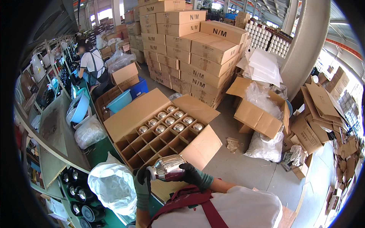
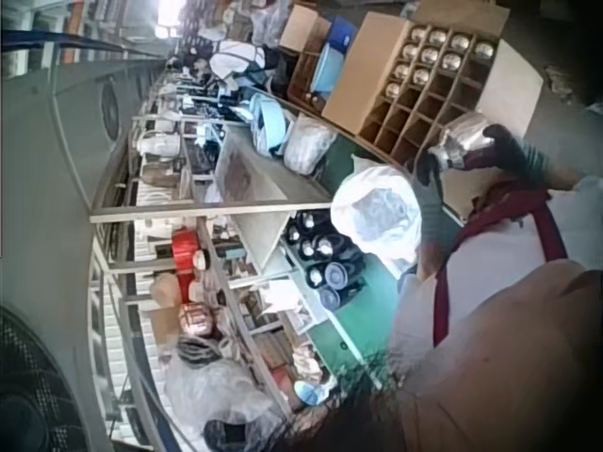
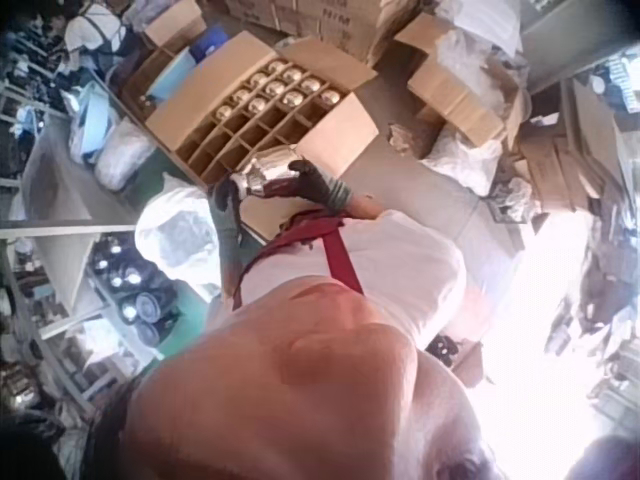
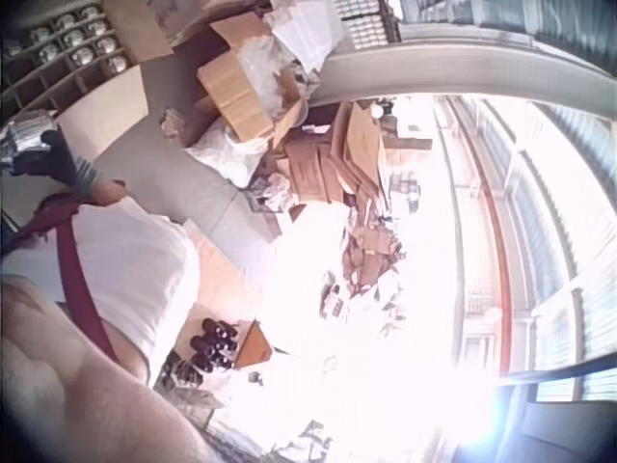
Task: The person repeatedly picks up black teapots and silver foil-wrapped items from a green workbench, places them into a white bag, and then into a cardboard box with internal dividers. The person also moves a large flat board and continues the packing cycle.
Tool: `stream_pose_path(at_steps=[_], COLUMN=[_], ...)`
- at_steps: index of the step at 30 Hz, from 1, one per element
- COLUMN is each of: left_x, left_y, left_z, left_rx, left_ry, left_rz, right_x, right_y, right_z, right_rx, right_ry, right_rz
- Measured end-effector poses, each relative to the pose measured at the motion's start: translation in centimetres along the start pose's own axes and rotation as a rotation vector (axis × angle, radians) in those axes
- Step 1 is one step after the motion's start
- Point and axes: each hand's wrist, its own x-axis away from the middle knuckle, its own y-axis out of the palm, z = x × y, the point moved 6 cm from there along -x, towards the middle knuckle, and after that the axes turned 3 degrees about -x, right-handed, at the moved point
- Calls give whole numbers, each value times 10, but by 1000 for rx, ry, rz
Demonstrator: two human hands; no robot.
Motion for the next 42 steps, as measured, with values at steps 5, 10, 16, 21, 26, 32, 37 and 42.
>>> stream_pose_path(at_steps=[5, 10, 16, 21, 26, 32, 37, 42], left_x=[13, 12, -5, -10, -28, -26, -33, -37], left_y=[23, 1, 20, 37, 46, 55, 65, 62], left_z=[-2, 21, 85, 78, 91, 68, 85, 86], left_rx=[621, 164, -101, -154, -102, 193, -106, -128], left_ry=[-605, -110, 28, 96, 130, 31, 154, 182], left_rz=[-104, 157, 118, 49, 53, 164, 124, 126], right_x=[10, -2, -7, -1, 3, -2, 1, -2], right_y=[-2, -3, -37, -16, 10, 11, 19, 14], right_z=[-3, 8, 18, 18, 0, -4, -11, -7], right_rx=[-96, -111, 546, -276, -406, -455, -509, -482], right_ry=[49, 96, -353, 115, 42, -6, 18, 12], right_rz=[-100, -24, -3, -9, -47, -60, -96, 9])
